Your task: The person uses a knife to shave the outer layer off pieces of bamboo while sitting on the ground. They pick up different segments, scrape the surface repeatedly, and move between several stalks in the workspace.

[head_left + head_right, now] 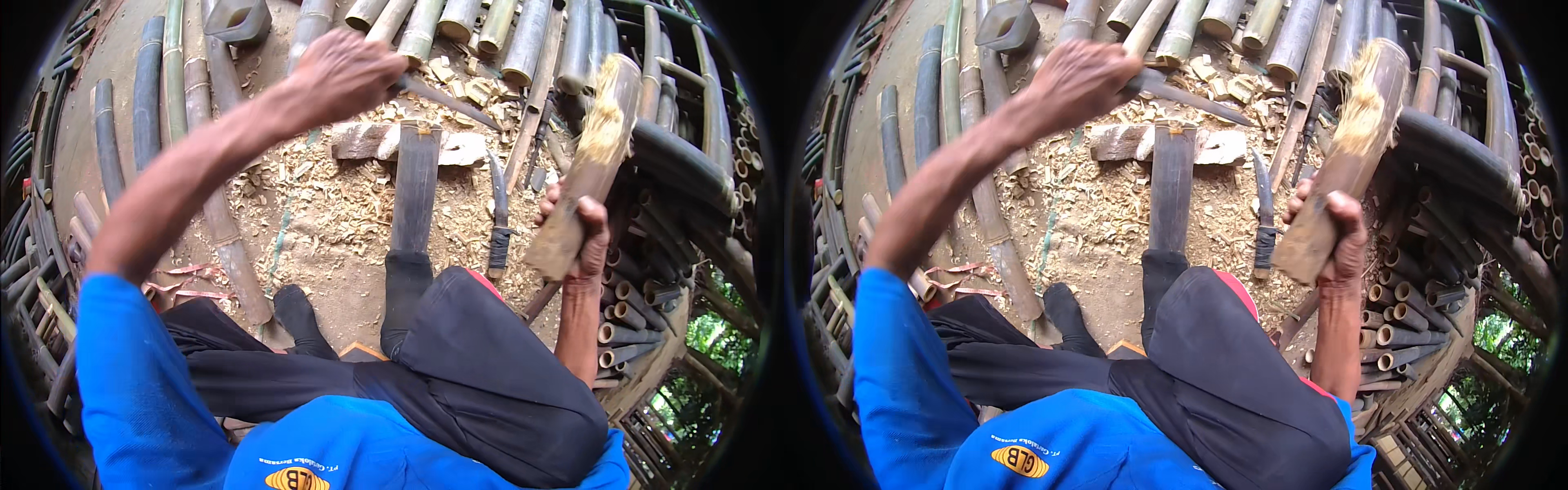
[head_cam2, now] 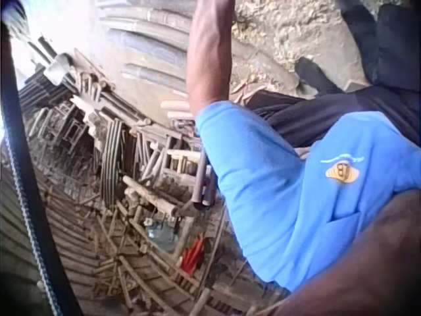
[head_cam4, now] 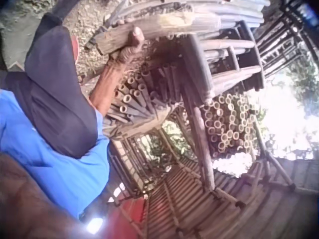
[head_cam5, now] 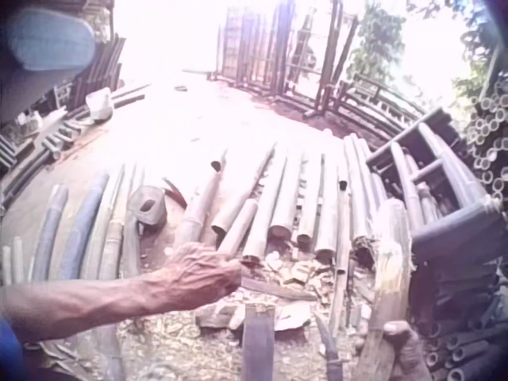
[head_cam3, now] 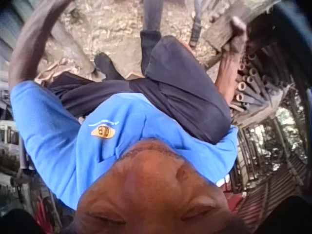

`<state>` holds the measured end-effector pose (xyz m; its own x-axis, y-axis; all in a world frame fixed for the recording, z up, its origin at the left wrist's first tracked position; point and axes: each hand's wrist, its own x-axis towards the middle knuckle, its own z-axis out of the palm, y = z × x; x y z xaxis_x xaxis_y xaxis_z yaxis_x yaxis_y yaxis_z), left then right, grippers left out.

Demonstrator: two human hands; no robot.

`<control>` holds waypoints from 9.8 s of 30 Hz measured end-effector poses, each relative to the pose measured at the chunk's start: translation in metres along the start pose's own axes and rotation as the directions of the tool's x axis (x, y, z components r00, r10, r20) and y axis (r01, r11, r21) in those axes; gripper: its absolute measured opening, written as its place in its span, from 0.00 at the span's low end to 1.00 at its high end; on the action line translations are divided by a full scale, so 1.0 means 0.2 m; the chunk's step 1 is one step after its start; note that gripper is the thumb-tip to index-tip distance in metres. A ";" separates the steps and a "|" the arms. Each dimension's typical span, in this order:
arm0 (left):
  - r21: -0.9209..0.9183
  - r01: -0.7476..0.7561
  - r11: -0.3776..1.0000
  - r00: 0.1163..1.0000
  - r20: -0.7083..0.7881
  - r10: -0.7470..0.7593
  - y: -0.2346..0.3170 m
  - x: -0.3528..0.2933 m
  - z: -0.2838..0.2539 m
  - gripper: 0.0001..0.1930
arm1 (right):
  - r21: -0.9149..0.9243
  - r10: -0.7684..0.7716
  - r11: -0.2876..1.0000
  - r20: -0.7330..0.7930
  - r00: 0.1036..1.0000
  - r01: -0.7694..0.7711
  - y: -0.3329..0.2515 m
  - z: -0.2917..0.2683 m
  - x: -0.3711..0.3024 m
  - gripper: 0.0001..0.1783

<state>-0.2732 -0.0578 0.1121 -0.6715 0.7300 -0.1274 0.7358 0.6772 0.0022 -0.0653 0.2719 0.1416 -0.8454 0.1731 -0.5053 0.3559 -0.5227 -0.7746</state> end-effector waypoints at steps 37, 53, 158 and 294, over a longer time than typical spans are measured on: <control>-0.421 0.205 0.883 0.979 0.080 -0.189 0.23 -0.65 0.47 0.08 | -0.303 0.433 -0.265 0.811 0.393 0.916 0.05 0.42 -0.15 0.19; -0.367 0.189 0.911 0.982 0.096 -0.165 0.18 -0.66 0.54 0.04 | -0.236 0.335 -0.355 0.871 0.360 0.904 0.10 0.33 -0.06 0.20; -0.907 0.421 -0.003 0.844 0.393 -0.366 -0.25 -0.31 0.68 0.12 | -0.652 0.091 0.088 0.759 0.645 0.753 0.10 0.27 -0.07 0.35; -0.290 0.200 0.936 0.963 0.236 -0.133 0.12 -0.50 0.50 0.07 | -0.232 0.416 -0.550 0.756 0.504 0.802 0.07 0.22 0.55 0.16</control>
<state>-0.1803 -0.1240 0.0250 -0.7231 0.5910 -0.3575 0.5285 0.8066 0.2646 -0.1700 0.2469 0.0924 -0.5793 -0.7619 -0.2898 -0.7816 0.6201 -0.0679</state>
